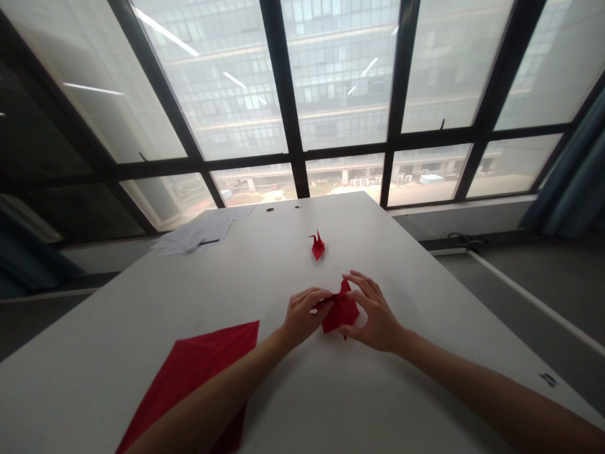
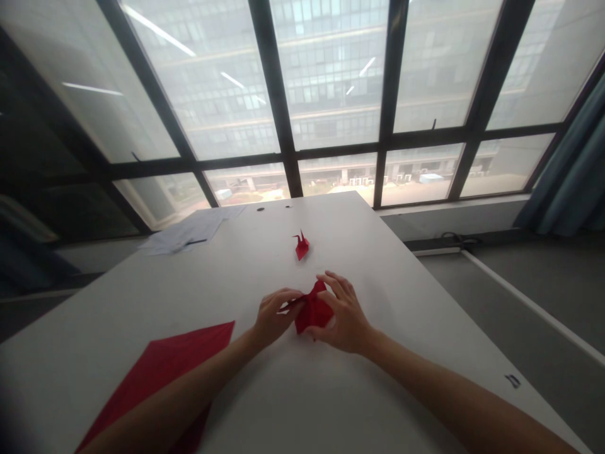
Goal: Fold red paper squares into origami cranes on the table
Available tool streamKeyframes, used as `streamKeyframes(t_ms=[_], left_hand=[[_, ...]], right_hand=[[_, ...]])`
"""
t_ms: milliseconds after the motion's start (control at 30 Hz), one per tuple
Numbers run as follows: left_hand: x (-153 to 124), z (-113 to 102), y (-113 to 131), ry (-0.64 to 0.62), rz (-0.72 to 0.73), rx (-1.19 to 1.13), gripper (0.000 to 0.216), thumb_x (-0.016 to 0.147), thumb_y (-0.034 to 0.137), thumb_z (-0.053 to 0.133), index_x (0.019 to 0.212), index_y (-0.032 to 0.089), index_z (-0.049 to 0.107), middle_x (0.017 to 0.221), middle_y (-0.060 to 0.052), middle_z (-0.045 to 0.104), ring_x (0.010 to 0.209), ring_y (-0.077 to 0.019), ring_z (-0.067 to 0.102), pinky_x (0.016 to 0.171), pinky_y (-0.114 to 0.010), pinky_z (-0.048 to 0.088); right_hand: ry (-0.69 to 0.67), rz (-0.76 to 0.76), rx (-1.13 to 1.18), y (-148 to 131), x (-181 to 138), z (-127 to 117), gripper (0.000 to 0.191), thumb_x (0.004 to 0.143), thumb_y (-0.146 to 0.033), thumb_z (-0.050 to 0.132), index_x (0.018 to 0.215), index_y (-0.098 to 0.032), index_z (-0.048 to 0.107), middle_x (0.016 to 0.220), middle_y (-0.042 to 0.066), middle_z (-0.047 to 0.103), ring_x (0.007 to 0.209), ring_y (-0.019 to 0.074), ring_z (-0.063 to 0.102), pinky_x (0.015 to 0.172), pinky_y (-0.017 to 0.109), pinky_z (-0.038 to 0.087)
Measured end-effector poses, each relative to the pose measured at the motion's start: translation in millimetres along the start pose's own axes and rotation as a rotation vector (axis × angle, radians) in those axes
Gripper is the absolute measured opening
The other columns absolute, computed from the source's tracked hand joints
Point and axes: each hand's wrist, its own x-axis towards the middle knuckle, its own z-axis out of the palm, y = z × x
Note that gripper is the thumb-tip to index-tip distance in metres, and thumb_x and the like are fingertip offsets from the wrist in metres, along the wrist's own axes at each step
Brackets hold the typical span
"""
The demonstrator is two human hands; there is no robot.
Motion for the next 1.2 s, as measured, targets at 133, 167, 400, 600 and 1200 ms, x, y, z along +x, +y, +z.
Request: streamKeyframes(t_ms=[133, 167, 400, 600, 1200], left_hand=[[-0.4, 0.2, 3.2, 0.008, 0.005, -0.035, 0.021, 0.087, 0.015, 0.068, 0.107, 0.02, 0.063, 0.088, -0.005, 0.072, 0.072, -0.0126, 0.067, 0.066, -0.023, 0.056], [-0.4, 0.2, 3.7, 0.012, -0.001, -0.047, 0.021, 0.087, 0.015, 0.068, 0.107, 0.02, 0.063, 0.088, -0.004, 0.072, 0.071, -0.0122, 0.067, 0.065, -0.023, 0.056], [4.7, 2.9, 8.3, -0.128, -0.342, -0.273, 0.028, 0.086, 0.028, 0.071, 0.112, 0.017, 0.068, 0.104, -0.01, 0.07, 0.087, -0.0178, 0.066, 0.07, -0.026, 0.057], [8.5, 4.3, 9.0, -0.182, -0.81, -0.576, 0.033, 0.082, 0.041, 0.074, 0.094, 0.01, 0.073, 0.08, -0.006, 0.072, 0.068, -0.0175, 0.062, 0.062, -0.027, 0.051], [3.1, 9.0, 0.9, -0.306, -1.078, -0.859, 0.042, 0.076, 0.047, 0.079, 0.091, 0.009, 0.075, 0.083, -0.009, 0.073, 0.066, -0.0166, 0.064, 0.061, -0.025, 0.048]], right_hand=[[0.025, 0.027, -0.008, -1.9, -0.3, 5.1, 0.029, 0.076, -0.018, 0.069, 0.104, -0.022, 0.062, 0.14, 0.012, 0.055, 0.138, 0.0312, 0.04, 0.111, 0.052, 0.035], [0.032, 0.024, 0.009, -0.2, -0.5, 6.5, 0.025, 0.078, -0.015, 0.066, 0.102, -0.023, 0.063, 0.136, 0.011, 0.058, 0.135, 0.0296, 0.044, 0.11, 0.051, 0.037], [0.109, 0.133, 0.195, 16.5, -3.0, 14.8, 0.011, 0.09, -0.017, 0.06, 0.095, -0.023, 0.066, 0.091, 0.005, 0.073, 0.086, 0.0213, 0.067, 0.089, 0.043, 0.052], [0.19, 0.341, 0.318, 22.6, 0.0, 12.5, 0.043, 0.082, -0.028, 0.07, 0.123, -0.024, 0.059, 0.121, 0.01, 0.066, 0.111, 0.026, 0.062, 0.093, 0.045, 0.052], [-0.142, 0.622, 0.589, 30.3, -2.9, 13.3, 0.02, 0.081, -0.035, 0.069, 0.074, -0.016, 0.067, 0.066, 0.001, 0.066, 0.059, 0.0146, 0.057, 0.052, 0.024, 0.043]])
